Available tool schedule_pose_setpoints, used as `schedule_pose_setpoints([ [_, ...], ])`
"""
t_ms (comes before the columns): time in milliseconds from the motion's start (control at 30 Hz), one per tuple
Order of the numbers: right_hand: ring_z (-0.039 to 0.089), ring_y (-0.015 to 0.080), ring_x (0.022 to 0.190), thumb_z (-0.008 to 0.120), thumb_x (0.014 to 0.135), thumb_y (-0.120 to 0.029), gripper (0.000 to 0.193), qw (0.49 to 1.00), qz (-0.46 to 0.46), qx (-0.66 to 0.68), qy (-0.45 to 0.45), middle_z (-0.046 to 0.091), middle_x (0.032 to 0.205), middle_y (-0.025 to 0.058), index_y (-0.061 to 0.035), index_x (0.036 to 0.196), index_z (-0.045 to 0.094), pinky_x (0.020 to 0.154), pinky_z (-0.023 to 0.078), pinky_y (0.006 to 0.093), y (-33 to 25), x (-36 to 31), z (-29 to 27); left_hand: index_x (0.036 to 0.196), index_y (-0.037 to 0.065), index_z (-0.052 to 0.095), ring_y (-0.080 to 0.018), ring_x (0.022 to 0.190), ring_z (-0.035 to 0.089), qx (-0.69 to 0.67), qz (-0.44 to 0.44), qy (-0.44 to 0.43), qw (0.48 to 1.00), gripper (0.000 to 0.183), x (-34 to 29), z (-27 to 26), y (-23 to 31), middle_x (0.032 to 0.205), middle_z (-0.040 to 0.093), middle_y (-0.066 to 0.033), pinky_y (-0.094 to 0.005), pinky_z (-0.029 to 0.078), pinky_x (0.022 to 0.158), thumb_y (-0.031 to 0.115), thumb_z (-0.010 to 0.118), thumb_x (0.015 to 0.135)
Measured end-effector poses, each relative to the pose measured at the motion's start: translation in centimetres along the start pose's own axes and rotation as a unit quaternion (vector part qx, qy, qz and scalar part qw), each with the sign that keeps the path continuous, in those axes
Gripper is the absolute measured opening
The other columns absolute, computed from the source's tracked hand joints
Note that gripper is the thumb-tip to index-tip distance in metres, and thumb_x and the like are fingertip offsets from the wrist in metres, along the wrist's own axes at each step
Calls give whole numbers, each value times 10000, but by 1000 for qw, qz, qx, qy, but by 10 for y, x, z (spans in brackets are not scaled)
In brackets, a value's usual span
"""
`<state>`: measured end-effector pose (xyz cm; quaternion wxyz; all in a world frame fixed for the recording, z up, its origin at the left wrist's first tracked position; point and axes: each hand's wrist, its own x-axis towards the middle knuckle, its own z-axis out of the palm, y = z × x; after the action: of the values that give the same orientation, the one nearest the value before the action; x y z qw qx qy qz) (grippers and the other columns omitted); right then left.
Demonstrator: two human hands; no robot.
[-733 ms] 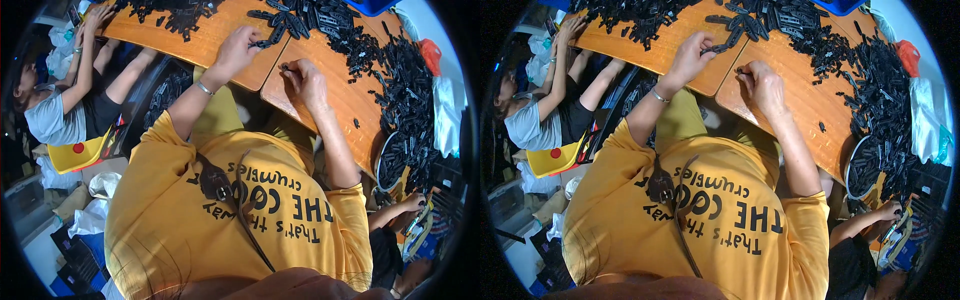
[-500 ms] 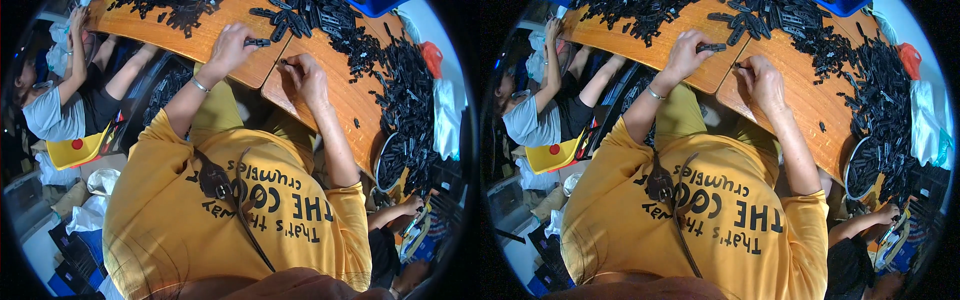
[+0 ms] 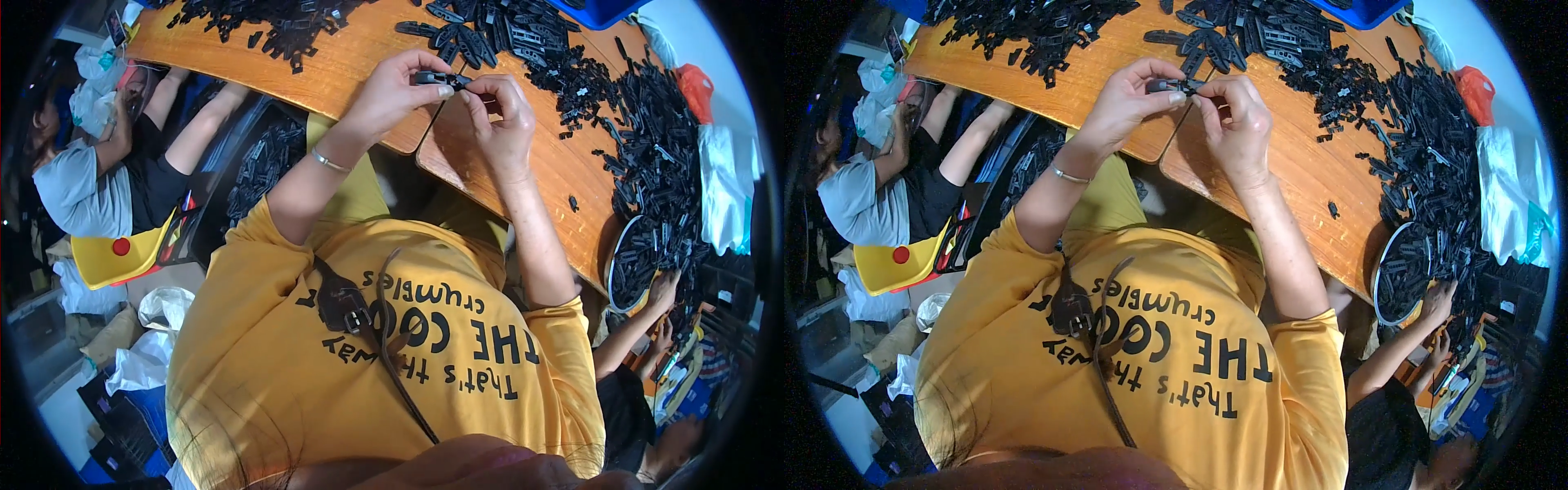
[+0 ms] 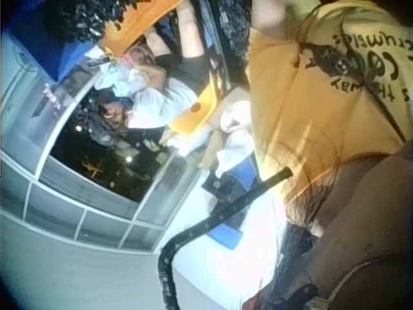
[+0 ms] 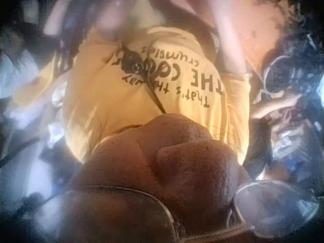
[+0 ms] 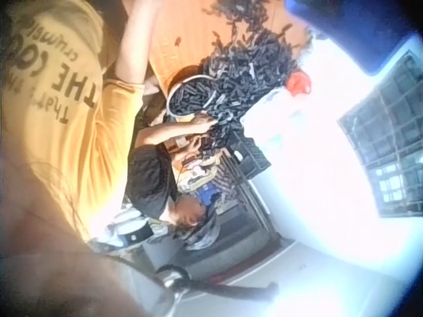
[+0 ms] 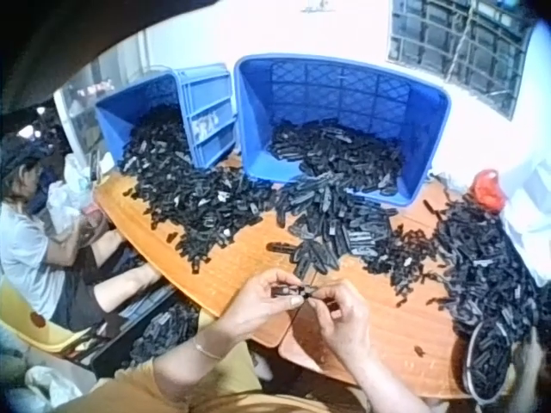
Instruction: The person repeatedly picks up small black plastic components from the table and assembles them by fitting small pieces into plastic housings by hand.
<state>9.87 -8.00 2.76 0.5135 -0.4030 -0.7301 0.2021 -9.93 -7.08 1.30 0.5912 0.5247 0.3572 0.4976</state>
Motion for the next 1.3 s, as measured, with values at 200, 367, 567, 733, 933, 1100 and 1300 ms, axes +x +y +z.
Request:
schedule_pose_setpoints([
  [200, 698, 204, 769, 776, 851, 44, 136, 1000, -5, 23, 17, 671, 924, 110, -3, 932, 678, 635, 571, 292, -1, 1, -5, 1224, 17, 648, -88, 992, 667, -71, -47, -3, 996, 320, -1, 4, 4, 1100, 687, -25, -222, 560, 875, -42, 725, 920],
  [367, 699, 211, 798, 780, 830, 52, 143, 999, -28, 20, -14, 669, 919, 100, -14, 915, 686, 642, 568, 297, -16, 13, -10, 1216, 2, 653, -80, 990, 663, -3, -1, -28, 1000, 298, 3, 6, 8, 1097, 690, -27, -214, 551, 868, -45, 715, 928],
  [567, 698, 267, 813, 794, 804, 37, 164, 994, -72, -23, -82, 661, 900, 98, -35, 916, 698, 670, 561, 339, -18, 18, -13, 1190, 3, 667, -59, 954, 635, 29, -1, -27, 999, 271, -3, 9, 8, 1039, 677, 0, -217, 532, 842, -40, 703, 925],
  [733, 696, 288, 807, 806, 811, -3, 158, 990, -80, -49, -107, 666, 892, 96, -43, 922, 701, 676, 561, 372, -7, 11, -22, 1227, -12, 653, -82, 1020, 648, 21, -23, -73, 997, 273, -8, 5, 11, 1126, 689, -30, -228, 542, 898, -20, 690, 956],
  [933, 701, 289, 769, 906, 775, -229, 354, 958, 219, -28, -185, 704, 845, 135, -49, 1010, 711, 690, 546, 399, 5, 6, -6, 1244, -22, 636, -87, 1026, 650, 45, -30, -79, 995, 254, -19, 3, 3, 1149, 686, -54, -240, 543, 899, -6, 646, 992],
  [1100, 641, 118, 671, 862, 833, -116, 301, 958, 199, -28, -203, 716, 823, 77, -5, 1055, 690, 624, 521, 304, 16, -9, 10, 1248, -35, 609, -87, 1010, 643, 110, 7, -48, 993, 256, -30, 6, 8, 1116, 684, -48, -245, 529, 917, -27, 598, 993],
  [1300, 729, 203, 923, 794, 899, -123, 241, 970, 169, -24, -172, 760, 1079, 110, -22, 1108, 726, 835, 597, 349, 43, -26, -62, 1218, 14, 672, -109, 1050, 614, 340, -84, -25, 936, 281, -89, -92, 60, 1140, 682, -28, -256, 485, 935, -25, 679, 940],
])
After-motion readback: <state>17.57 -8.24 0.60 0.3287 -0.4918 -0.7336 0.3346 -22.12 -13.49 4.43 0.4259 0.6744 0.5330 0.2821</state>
